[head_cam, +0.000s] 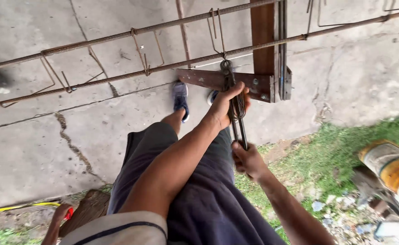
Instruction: The person uses a rebar tying tool to twist wire ties around the intersections of a steel reinforcement grid. They repeatedly position the tool, rotate the handle to secure the wire, and move along the rebar structure to tie multiple joints.
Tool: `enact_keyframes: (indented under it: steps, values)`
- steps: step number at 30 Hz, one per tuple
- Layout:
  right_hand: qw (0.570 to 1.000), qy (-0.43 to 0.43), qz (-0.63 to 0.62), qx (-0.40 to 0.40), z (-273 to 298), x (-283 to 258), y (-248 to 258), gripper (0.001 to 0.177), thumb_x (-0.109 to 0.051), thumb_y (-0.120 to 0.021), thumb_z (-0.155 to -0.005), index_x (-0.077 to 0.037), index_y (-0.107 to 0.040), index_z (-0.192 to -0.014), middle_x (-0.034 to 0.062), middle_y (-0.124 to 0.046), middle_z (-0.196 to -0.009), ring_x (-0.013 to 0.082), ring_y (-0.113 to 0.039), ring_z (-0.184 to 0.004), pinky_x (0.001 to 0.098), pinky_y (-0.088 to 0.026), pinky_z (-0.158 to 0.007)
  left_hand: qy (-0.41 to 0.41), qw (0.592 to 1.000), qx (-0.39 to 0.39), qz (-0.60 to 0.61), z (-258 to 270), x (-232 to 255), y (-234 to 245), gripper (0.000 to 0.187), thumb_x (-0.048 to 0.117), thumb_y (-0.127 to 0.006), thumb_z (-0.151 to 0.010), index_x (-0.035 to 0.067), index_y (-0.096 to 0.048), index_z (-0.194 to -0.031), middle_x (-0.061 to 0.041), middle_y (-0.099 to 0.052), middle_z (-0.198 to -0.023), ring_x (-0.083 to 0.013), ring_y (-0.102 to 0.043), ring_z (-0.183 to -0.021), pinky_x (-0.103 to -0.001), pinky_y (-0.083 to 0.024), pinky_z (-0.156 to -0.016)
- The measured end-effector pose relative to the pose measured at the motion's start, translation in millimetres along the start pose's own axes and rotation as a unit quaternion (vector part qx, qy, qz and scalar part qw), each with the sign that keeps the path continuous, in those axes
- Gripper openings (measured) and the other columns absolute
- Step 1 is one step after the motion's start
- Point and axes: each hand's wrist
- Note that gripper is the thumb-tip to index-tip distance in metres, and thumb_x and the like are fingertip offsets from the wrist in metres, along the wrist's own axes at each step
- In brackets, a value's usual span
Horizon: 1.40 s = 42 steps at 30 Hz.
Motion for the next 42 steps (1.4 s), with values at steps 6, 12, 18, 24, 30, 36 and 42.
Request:
enact_keyframes:
  steps: [6,12,18,24,30,36,42]
  values:
    - [0.773,0.075,0.513,0.365,-8,-12,-9,0.029,-0.044,-0.066,-0.097,-0.017,-0.056,-0.094,0.0151,-0.068,-0.068,0.0395,-0.071,-0.071,0.0523,-0.050,-0.060,0.061,0.964,0.153,-0.210,41,28,-33,0.102,0.055,-0.079,-0.077,0.003,-0.034,-0.153,-0.020,-0.047,-0.146,-0.0348,-0.046,-0.135,-0.047,-0.039,-0.108]
    - [0.883,0.123,0.389,0.231,9,-18,-17,0.037,-0.033,-0.085,-0.084,-0.010,-0.062,-0.101,0.0083,-0.067,-0.063,0.0235,-0.064,-0.050,0.0326,-0.049,-0.043,-0.027,0.893,0.282,-0.350,-24,-3,-22,0.046,0.044,-0.082,-0.070,0.001,-0.074,-0.086,-0.016,-0.070,-0.072,-0.0294,-0.070,-0.065,-0.038,-0.054,-0.053]
    - [0.870,0.104,-0.310,-0.369,-21,28,-1,0.070,-0.053,-0.072,-0.088,-0.019,-0.041,-0.141,0.0142,-0.064,-0.101,0.0265,-0.064,-0.081,0.0427,-0.054,-0.061,-0.089,0.962,0.160,-0.203,-9,7,-24,0.028,0.006,-0.067,-0.077,0.001,-0.059,-0.051,-0.013,-0.053,-0.042,-0.0204,-0.050,-0.031,-0.032,-0.040,-0.036]
    - [0.870,0.004,-0.389,-0.302,15,18,-40,0.036,-0.049,-0.062,-0.098,-0.016,-0.047,-0.105,-0.0118,-0.035,-0.058,0.0005,-0.034,-0.039,0.0181,-0.032,-0.032,-0.028,0.997,0.026,-0.060,1,4,-5,0.010,0.004,-0.072,-0.075,-0.003,-0.065,-0.076,-0.016,-0.062,-0.060,-0.0243,-0.065,-0.050,-0.035,-0.054,-0.046]
    - [0.830,0.058,0.445,0.331,-23,12,-1,0.031,-0.042,-0.070,-0.093,-0.014,-0.058,-0.089,0.0104,-0.066,-0.067,0.0360,-0.069,-0.069,0.0478,-0.052,-0.064,-0.106,0.973,0.130,-0.158,24,3,-29,0.059,0.033,-0.095,-0.062,0.007,-0.070,-0.108,-0.011,-0.068,-0.088,-0.0222,-0.069,-0.082,-0.038,-0.058,-0.072]
    - [0.821,0.103,0.456,0.326,4,4,-6,0.043,-0.042,-0.086,-0.081,-0.012,-0.060,-0.100,0.0139,-0.073,-0.083,0.0318,-0.073,-0.076,0.0418,-0.056,-0.069,-0.072,0.968,0.210,-0.119,-48,-34,-16,0.055,0.032,-0.087,-0.070,-0.007,-0.063,-0.101,-0.020,-0.067,-0.082,-0.0275,-0.069,-0.066,-0.042,-0.058,-0.062]
    - [0.985,0.064,-0.071,-0.144,11,-8,-26,0.070,-0.050,-0.078,-0.078,-0.012,-0.053,-0.131,0.0109,-0.061,-0.086,0.0233,-0.054,-0.069,0.0376,-0.048,-0.063,0.038,0.995,-0.090,-0.003,-14,7,0,0.024,0.023,-0.080,-0.082,0.006,-0.064,-0.089,-0.005,-0.056,-0.065,-0.0209,-0.060,-0.052,-0.037,-0.055,-0.052]
Point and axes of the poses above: each hand's wrist, its own z-axis away from the middle knuckle, its own y-axis out of the back of the hand, x = y × z
